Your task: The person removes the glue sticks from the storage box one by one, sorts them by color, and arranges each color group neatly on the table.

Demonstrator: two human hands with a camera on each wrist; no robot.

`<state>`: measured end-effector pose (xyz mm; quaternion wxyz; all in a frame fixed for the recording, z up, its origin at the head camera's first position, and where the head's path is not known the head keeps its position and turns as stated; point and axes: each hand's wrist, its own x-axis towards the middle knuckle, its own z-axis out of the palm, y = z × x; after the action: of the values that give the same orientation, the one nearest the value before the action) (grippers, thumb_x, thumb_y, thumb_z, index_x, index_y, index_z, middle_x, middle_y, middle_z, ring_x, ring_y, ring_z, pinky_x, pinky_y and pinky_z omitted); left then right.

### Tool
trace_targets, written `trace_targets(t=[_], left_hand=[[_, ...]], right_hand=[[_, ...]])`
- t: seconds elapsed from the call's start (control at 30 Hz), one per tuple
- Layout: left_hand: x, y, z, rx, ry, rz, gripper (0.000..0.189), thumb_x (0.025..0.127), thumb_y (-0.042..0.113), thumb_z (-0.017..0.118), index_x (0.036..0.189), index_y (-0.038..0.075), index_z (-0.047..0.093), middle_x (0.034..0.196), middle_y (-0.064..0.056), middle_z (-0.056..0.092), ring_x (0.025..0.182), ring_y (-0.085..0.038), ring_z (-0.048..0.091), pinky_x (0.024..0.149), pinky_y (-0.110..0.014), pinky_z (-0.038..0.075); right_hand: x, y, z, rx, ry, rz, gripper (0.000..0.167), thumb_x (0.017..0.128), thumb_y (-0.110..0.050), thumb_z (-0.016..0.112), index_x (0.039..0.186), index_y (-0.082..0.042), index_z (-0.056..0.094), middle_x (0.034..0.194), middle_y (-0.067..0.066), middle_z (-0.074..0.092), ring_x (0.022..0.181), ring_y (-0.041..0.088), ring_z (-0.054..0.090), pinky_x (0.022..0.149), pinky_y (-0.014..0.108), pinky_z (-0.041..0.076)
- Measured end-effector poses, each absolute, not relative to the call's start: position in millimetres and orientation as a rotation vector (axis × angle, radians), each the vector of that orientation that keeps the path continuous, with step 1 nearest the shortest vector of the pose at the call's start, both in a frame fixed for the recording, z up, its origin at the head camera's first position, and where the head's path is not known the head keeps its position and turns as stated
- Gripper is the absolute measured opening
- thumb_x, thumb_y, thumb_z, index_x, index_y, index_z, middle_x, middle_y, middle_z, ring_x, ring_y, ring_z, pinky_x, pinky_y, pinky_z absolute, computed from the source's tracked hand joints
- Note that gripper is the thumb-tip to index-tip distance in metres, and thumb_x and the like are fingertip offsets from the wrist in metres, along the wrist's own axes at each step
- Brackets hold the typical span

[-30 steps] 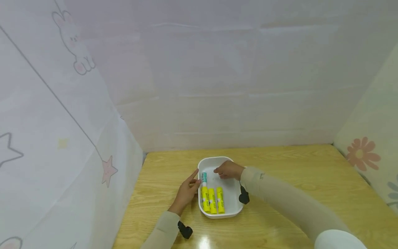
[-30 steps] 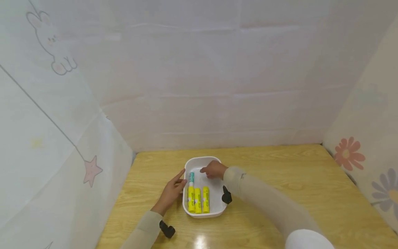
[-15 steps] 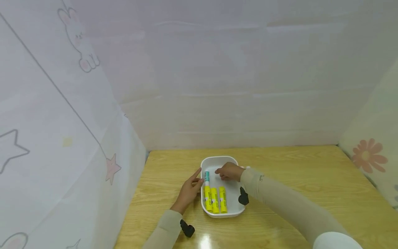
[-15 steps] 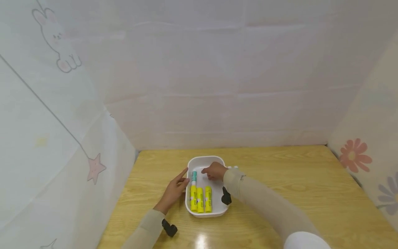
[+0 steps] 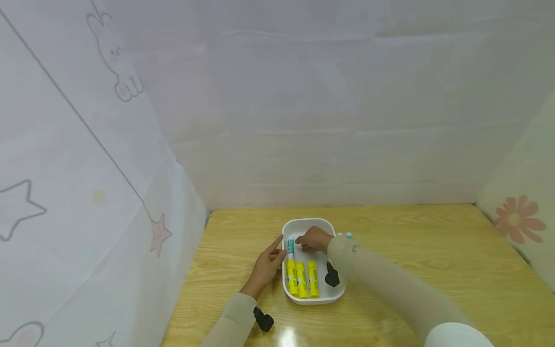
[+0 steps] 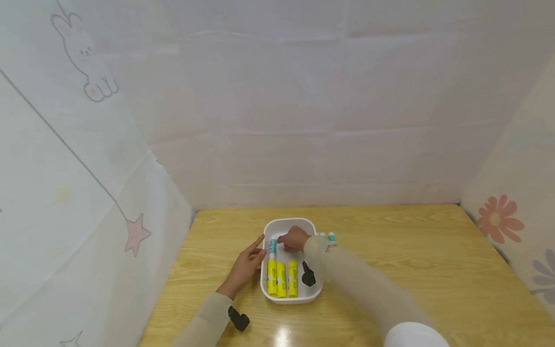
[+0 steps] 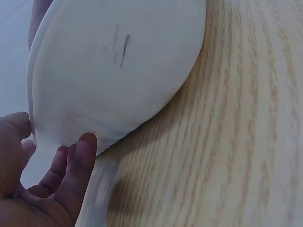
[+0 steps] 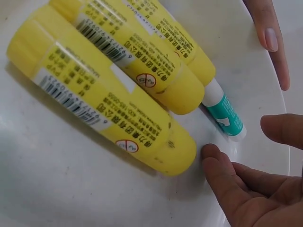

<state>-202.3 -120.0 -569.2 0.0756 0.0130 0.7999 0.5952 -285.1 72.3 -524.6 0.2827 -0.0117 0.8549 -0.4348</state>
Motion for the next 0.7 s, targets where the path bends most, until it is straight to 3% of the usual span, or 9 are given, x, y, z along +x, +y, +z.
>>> trace_targets(t=[0.17,0.5,0.7], left_hand=[[-202,-119,-569,0.037,2.404,1.775,0.051,0.102,0.032,0.052,0.151,0.037,0.036,0.119,-0.011,0.055,0.105,-0.024,0.061,0.076,-0.032,0.058],[-206,-120,-568,0.109,2.401,1.797,0.054,0.101,0.035,0.054,0.151,0.032,0.036,0.118,-0.014,0.057,0.107,-0.028,0.062,0.077,-0.035,0.058],[-203,-121,-566,0.099,2.378,1.803,0.053,0.102,0.033,0.053,0.152,0.032,0.035,0.12,-0.015,0.055,0.11,-0.031,0.06,0.077,-0.035,0.059]], right_hand=[[-284,64,-526,-0.048,2.301,-1.176,0.032,0.091,-0.025,0.066,0.103,0.004,0.07,0.092,0.013,0.072,0.087,0.024,0.068,0.085,0.036,0.053],[-282,57,-527,-0.021,2.231,-1.262,0.027,0.091,-0.022,0.066,0.102,0.003,0.07,0.096,0.012,0.071,0.09,0.024,0.065,0.085,0.035,0.053],[-282,48,-536,-0.037,2.228,-1.263,0.019,0.087,-0.017,0.069,0.092,0.0,0.074,0.087,0.01,0.071,0.079,0.021,0.064,0.075,0.031,0.053]])
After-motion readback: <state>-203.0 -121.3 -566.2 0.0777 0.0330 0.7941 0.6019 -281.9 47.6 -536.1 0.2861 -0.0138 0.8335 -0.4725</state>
